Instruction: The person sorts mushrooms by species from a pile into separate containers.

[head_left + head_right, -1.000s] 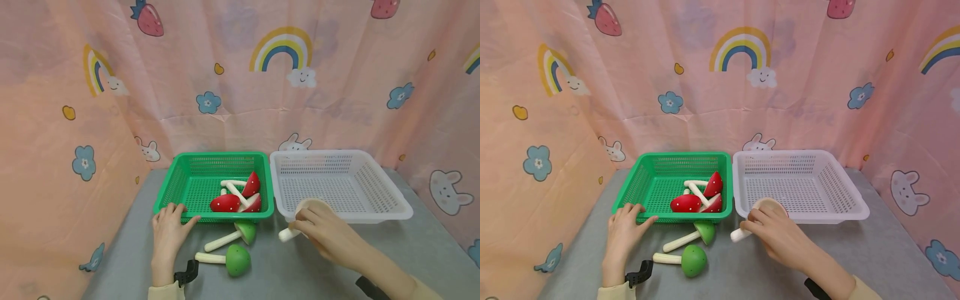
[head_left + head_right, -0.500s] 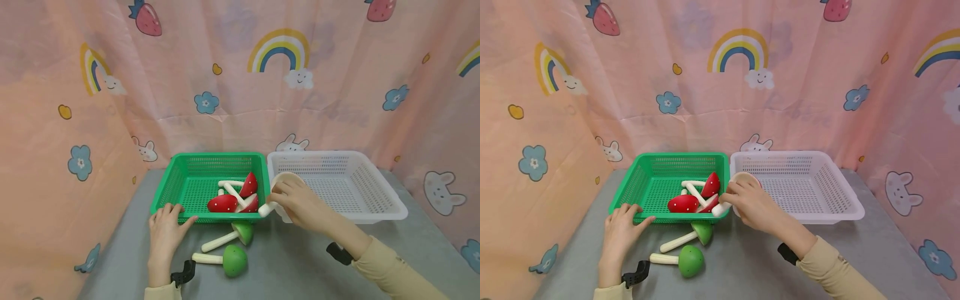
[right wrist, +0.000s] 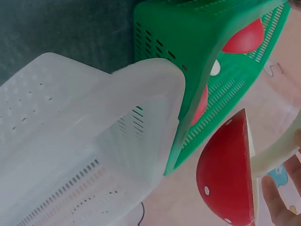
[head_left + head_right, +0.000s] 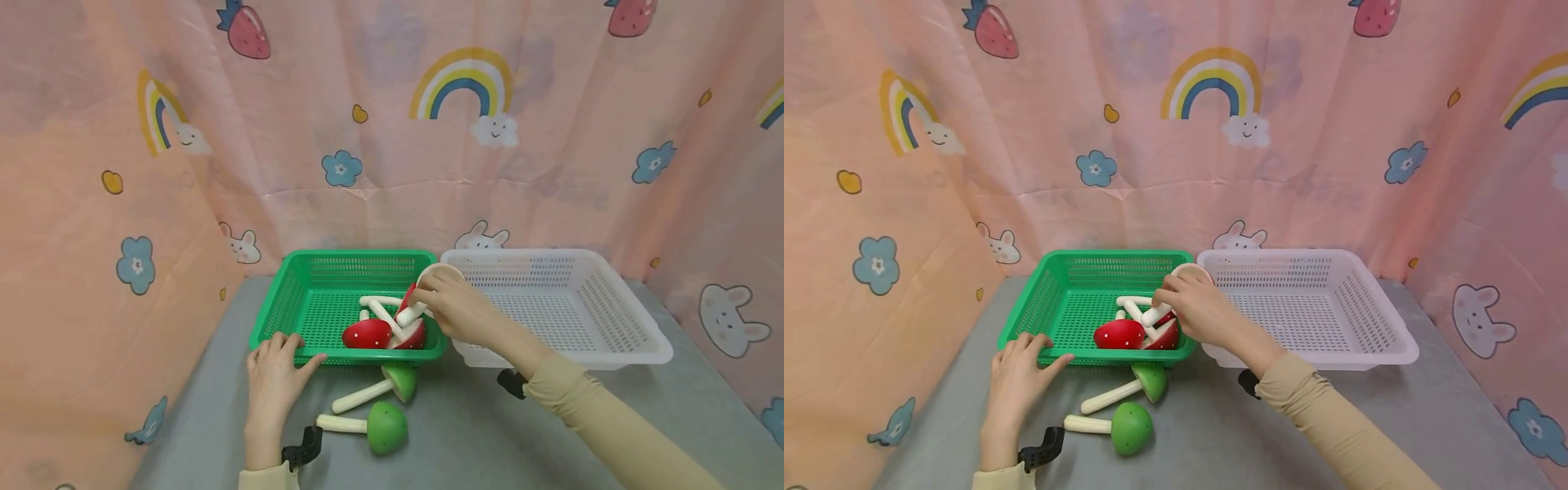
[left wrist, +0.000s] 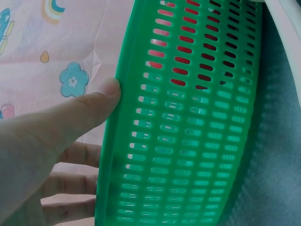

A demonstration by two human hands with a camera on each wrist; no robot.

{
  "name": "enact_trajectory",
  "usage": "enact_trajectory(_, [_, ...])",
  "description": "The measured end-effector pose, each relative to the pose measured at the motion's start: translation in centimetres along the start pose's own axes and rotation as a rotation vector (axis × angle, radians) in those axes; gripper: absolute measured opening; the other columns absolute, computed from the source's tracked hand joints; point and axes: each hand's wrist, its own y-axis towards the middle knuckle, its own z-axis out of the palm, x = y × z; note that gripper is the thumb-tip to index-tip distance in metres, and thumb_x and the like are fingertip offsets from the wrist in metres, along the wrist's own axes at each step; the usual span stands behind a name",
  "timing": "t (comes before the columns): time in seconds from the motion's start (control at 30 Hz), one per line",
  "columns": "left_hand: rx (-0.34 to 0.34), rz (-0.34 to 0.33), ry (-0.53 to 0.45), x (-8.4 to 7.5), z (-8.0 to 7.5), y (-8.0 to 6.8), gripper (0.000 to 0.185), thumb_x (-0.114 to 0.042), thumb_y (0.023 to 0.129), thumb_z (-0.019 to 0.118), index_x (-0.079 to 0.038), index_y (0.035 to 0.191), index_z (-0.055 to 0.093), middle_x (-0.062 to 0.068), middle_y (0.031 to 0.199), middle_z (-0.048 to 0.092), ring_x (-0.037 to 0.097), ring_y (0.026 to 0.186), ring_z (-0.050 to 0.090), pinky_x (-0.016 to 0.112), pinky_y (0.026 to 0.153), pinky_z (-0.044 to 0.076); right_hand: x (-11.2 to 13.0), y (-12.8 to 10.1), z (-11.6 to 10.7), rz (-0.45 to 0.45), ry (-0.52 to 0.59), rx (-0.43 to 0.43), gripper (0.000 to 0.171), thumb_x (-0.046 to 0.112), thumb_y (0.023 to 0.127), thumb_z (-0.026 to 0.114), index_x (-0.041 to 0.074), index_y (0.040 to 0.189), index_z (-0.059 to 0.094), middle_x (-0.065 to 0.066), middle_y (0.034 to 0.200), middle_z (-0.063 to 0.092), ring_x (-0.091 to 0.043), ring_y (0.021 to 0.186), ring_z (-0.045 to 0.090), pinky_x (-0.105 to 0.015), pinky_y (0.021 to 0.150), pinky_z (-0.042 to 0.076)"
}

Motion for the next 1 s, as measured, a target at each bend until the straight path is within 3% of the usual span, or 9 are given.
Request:
enact_trajectory(0.17, [0.007,-0.01,0.004,0.1,-0.1,-0.1,0.045,-0.047,0.08,0.074,-0.009,0.102,0.066,0.012,0.106,0.061,0.035,0.107,0.053,0.058,0.103,0.033,-0.7,1.7,1.3,-0.031,0.006,-0.008,0.034,-0.011,0.075,0.059,0.018,0.09,0.069,0.001,0.088,0.061,-0.024,0.098,0.055,-0.042,0.095,0.044])
enact_trajectory(0.47, [-0.003,-0.002,0.013,0.0,-0.1,0.0,0.044,-0.045,0.079,0.076,-0.009,0.102,0.066,0.011,0.104,0.06,0.036,0.106,0.052,0.057,0.102,0.034,-1.3,4.5,3.5,-0.014,-0.042,0.128,0.034,-0.009,0.076,0.06,0.02,0.094,0.068,0.001,0.088,0.06,-0.021,0.089,0.056,-0.04,0.084,0.045])
enact_trajectory(0.67, [-0.003,0.01,0.011,-0.1,-0.1,0.2,0.045,-0.045,0.079,0.076,-0.008,0.102,0.066,0.011,0.104,0.06,0.035,0.106,0.052,0.057,0.103,0.033,-1.5,6.0,5.1,-0.03,-0.085,0.159,0.024,0.005,0.078,0.074,0.02,0.095,0.068,0.001,0.094,0.062,-0.021,0.096,0.059,-0.044,0.092,0.046])
enact_trajectory(0.8, [-0.003,0.004,0.008,-0.1,-0.1,0.3,0.045,-0.045,0.079,0.076,-0.008,0.103,0.066,0.011,0.105,0.06,0.035,0.107,0.052,0.057,0.103,0.033,-1.4,6.9,6.1,-0.062,-0.133,0.187,0.022,0.009,0.079,0.077,0.02,0.097,0.068,0.002,0.093,0.062,-0.02,0.095,0.059,-0.042,0.093,0.046])
enact_trajectory(1.0, [0.001,-0.002,0.019,0.0,-0.1,0.2,0.045,-0.046,0.079,0.075,-0.009,0.103,0.066,0.011,0.105,0.061,0.035,0.107,0.052,0.057,0.102,0.034,-0.9,8.0,7.6,-0.052,-0.188,0.33,0.025,0.008,0.082,0.073,0.021,0.103,0.068,0.002,0.094,0.062,-0.019,0.096,0.058,-0.044,0.096,0.043])
